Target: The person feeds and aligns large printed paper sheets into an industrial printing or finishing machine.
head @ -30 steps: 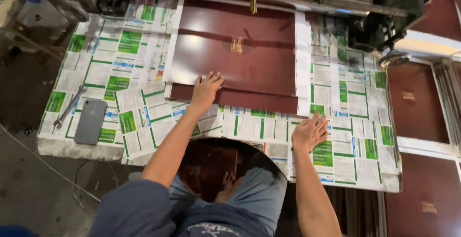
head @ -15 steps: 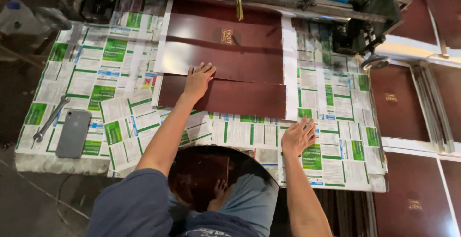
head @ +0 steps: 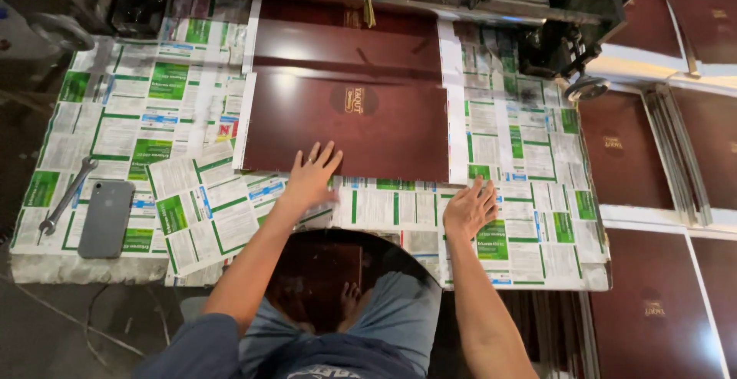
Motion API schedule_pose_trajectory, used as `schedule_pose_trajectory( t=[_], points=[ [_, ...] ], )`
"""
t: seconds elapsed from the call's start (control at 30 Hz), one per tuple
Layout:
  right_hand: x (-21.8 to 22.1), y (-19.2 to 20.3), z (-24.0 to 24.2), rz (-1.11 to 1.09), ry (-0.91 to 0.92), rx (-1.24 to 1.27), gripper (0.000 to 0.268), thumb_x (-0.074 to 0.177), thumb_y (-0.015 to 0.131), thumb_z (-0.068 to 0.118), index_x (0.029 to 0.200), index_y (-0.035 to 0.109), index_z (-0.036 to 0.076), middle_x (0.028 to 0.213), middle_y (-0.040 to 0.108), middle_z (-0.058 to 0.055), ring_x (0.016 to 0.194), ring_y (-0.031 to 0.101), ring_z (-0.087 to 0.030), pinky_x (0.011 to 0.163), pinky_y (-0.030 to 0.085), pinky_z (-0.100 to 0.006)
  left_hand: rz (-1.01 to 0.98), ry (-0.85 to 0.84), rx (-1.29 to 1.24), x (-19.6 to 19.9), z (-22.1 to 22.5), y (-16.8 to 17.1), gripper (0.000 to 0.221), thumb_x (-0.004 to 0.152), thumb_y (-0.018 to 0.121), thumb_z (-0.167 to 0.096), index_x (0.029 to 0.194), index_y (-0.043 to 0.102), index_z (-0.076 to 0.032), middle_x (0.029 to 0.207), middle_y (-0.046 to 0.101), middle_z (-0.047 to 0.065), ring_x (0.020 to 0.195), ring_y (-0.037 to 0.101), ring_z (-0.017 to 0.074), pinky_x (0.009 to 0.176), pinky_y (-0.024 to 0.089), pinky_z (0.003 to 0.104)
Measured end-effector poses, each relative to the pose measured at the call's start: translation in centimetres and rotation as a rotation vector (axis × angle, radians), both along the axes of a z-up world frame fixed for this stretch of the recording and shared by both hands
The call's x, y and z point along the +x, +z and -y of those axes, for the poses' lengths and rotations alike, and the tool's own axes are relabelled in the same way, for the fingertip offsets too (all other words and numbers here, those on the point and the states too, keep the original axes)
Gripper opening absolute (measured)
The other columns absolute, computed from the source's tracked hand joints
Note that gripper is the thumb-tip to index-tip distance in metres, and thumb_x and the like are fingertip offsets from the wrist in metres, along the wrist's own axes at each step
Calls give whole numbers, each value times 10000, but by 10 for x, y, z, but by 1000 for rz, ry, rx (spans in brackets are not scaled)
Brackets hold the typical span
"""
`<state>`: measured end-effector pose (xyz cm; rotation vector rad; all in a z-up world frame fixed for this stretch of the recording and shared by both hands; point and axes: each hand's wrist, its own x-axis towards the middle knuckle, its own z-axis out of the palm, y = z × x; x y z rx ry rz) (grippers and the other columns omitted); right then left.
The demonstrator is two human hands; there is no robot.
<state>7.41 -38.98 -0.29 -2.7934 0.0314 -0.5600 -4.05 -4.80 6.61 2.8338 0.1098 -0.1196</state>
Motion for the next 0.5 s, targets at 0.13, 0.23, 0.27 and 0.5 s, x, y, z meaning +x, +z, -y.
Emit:
schedule_pose_trajectory(
  t=[0.13, 0.23, 0.27, 0.5],
  points=[
    [-2, -6, 2, 13, -3, -5, 466, 1024, 505, 205, 1475, 518, 85, 1544, 453, -178, 1452, 369, -364, 1160, 254, -571, 108, -55, 81, 4, -25, -50, 831, 770, 802, -303, 1523, 465, -201, 1609, 389, 64, 1465, 390, 326, 1130, 352, 608],
    [2, -5, 3, 28, 8, 1, 457, 1031, 504, 202, 1472, 516, 83, 1547, 451, -179, 1457, 365, -364, 1158, 253, -570, 174, -89, 82, 14, -34, -47, 637, 836, 749, -250, 1439, 548, -209, 1563, 497, 32, 1422, 484, 294, 1093, 415, 581],
    [0, -4, 3, 13, 15, 3, 456, 1030, 502, 199, 1470, 514, 78, 1545, 447, -185, 1456, 361, -366, 1152, 249, -571, 155, -109, 66, 14, -35, -49, 591, 855, 726, -249, 1419, 559, -196, 1545, 511, 36, 1403, 494, 304, 1072, 426, 572],
    [2, -8, 6, 3, 29, 8, 454, 1036, 493, 196, 1471, 505, 66, 1546, 438, -198, 1461, 343, -365, 1147, 233, -565, 396, -88, 141, -3, -21, 19, 330, 976, 598, -186, 1295, 641, -113, 1399, 636, 58, 1286, 594, 288, 1028, 451, 551]
  ],
)
